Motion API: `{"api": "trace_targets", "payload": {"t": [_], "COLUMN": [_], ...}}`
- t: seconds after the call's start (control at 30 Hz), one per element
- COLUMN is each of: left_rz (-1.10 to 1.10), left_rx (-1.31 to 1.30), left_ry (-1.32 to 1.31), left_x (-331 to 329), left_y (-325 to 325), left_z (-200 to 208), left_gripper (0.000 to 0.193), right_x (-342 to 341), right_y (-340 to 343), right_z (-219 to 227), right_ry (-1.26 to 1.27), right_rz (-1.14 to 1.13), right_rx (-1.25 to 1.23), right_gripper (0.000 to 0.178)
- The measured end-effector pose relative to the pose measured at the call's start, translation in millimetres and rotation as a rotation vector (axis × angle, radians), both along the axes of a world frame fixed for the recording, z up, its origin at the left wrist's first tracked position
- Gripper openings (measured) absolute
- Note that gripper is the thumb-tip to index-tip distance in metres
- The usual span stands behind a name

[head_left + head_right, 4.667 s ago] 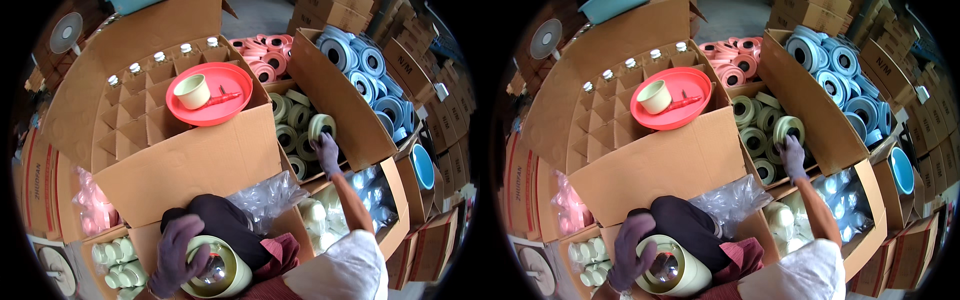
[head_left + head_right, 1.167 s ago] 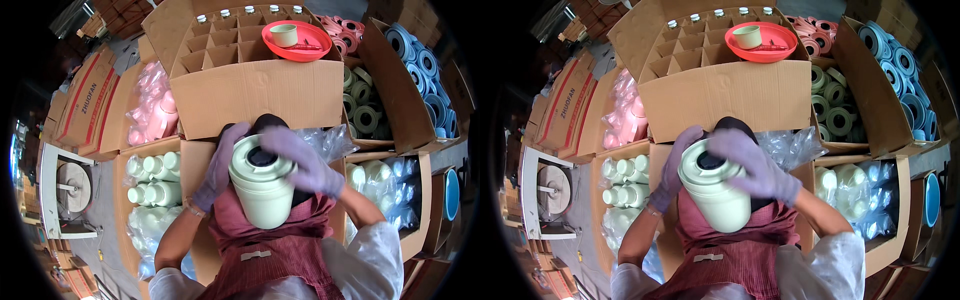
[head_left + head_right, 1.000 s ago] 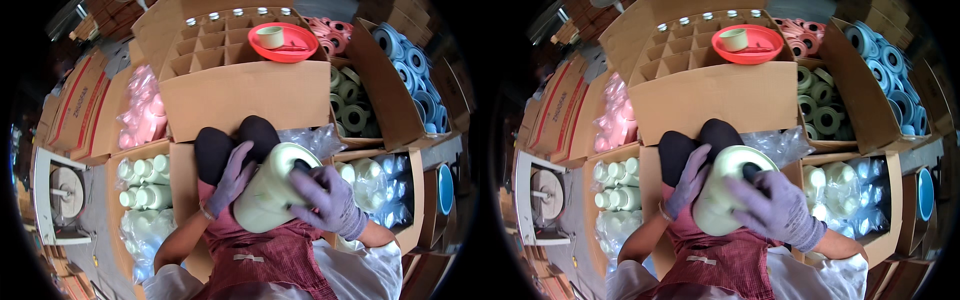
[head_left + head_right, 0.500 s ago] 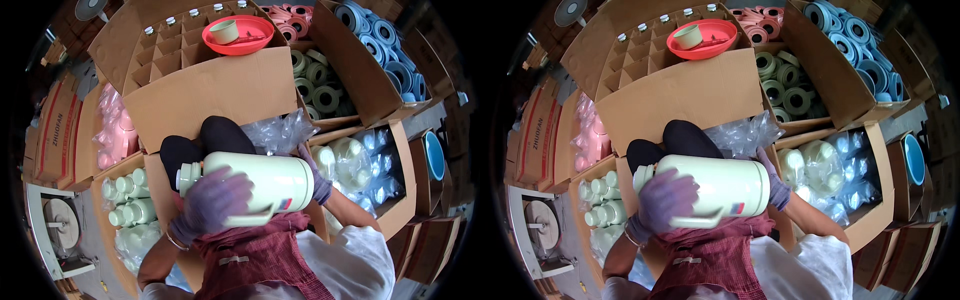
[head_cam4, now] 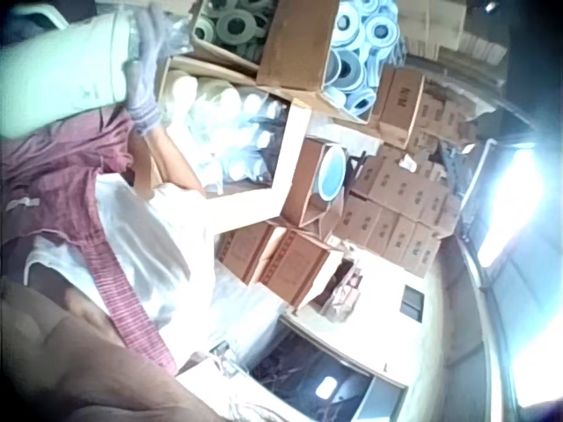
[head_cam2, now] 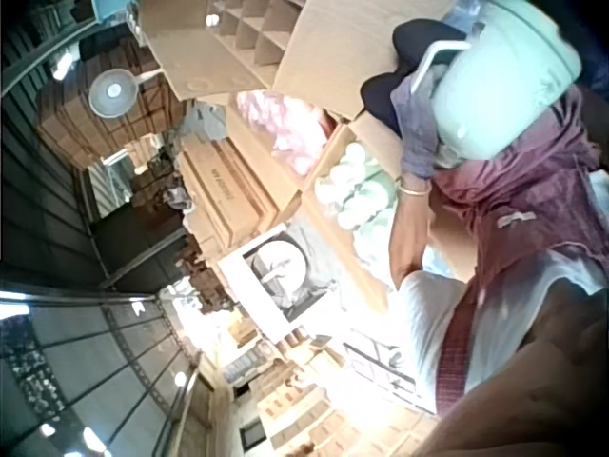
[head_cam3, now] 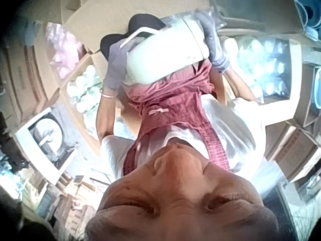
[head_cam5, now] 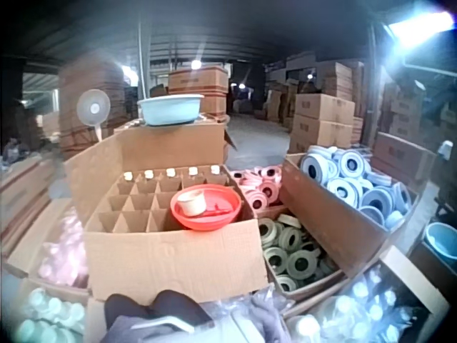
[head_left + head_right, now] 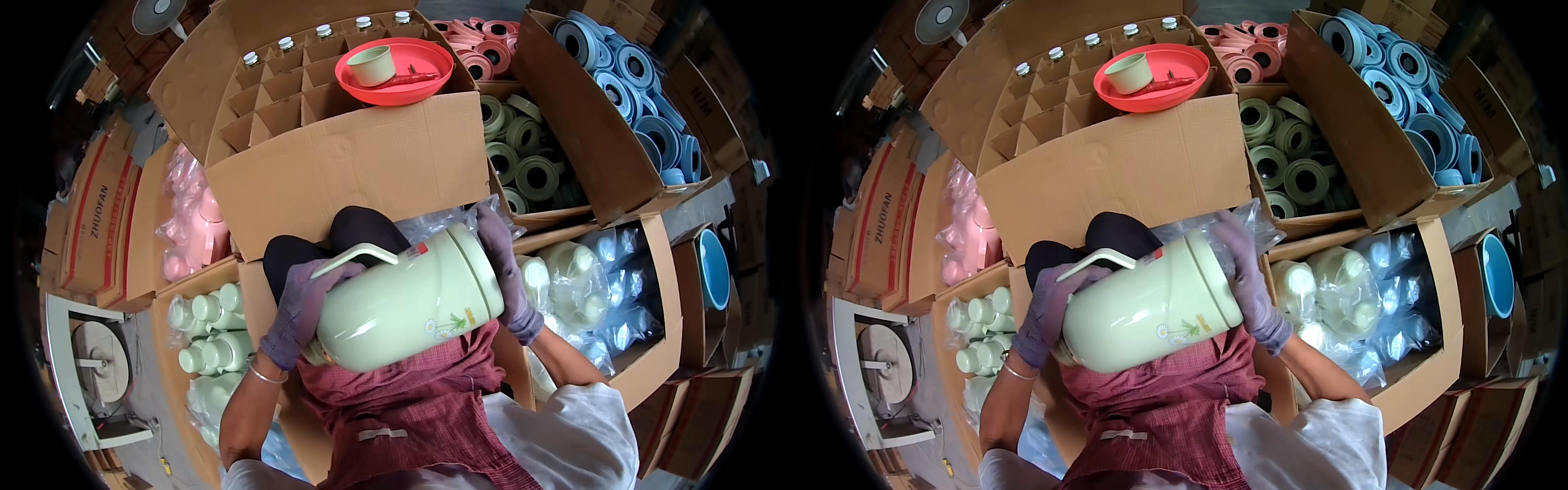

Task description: The person assembles thermos flasks by inserting stainless steel liners into colored outer shells, screwing on lids, and placing the finished units into plastic bags. The process is repeated for multiple green and pink thermoses.

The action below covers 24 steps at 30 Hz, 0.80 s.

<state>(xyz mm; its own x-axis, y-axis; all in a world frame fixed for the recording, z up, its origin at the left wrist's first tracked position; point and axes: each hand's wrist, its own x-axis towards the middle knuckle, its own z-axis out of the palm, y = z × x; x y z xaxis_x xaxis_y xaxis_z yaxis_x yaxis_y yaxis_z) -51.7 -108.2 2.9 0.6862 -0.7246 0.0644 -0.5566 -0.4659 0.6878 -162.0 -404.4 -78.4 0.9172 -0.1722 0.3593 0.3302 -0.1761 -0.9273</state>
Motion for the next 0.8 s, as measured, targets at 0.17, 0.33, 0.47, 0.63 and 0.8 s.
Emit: {"api": "trace_targets", "payload": {"t": [0.17, 0.33, 0.47, 0.63, 0.8], "left_rz": [-0.225, 0.006, 0.186, 0.138, 0.032], "left_rx": [-0.245, -0.047, -0.449, -0.407, -0.221], "left_ry": [-0.587, -0.368, 0.035, -0.174, 0.074], "left_x": [-22.3, 11.1, -11.9, -4.1, 5.1], "left_y": [-24.8, 2.8, -14.1, -7.3, 19.4], "left_z": [20.6, -5.9, 6.3, -0.9, -33.6], "left_gripper": [0.017, 0.022, 0.022, 0.022, 0.023], "right_x": [7.1, 22.3, 27.3, 22.7, 38.1], "right_y": [3.1, 5.5, 1.1, 17.1, 0.7], "right_z": [2.6, 24.2, 11.0, 46.5, 92.1], "right_ry": [0.479, -0.118, 0.019, 0.28, -0.342], "right_rz": [0.141, -0.254, 0.201, 0.155, 0.508], "right_rx": [0.546, -0.416, 0.164, 0.24, -0.502], "right_gripper": [0.049, 0.053, 0.052, 0.072, 0.11]}}
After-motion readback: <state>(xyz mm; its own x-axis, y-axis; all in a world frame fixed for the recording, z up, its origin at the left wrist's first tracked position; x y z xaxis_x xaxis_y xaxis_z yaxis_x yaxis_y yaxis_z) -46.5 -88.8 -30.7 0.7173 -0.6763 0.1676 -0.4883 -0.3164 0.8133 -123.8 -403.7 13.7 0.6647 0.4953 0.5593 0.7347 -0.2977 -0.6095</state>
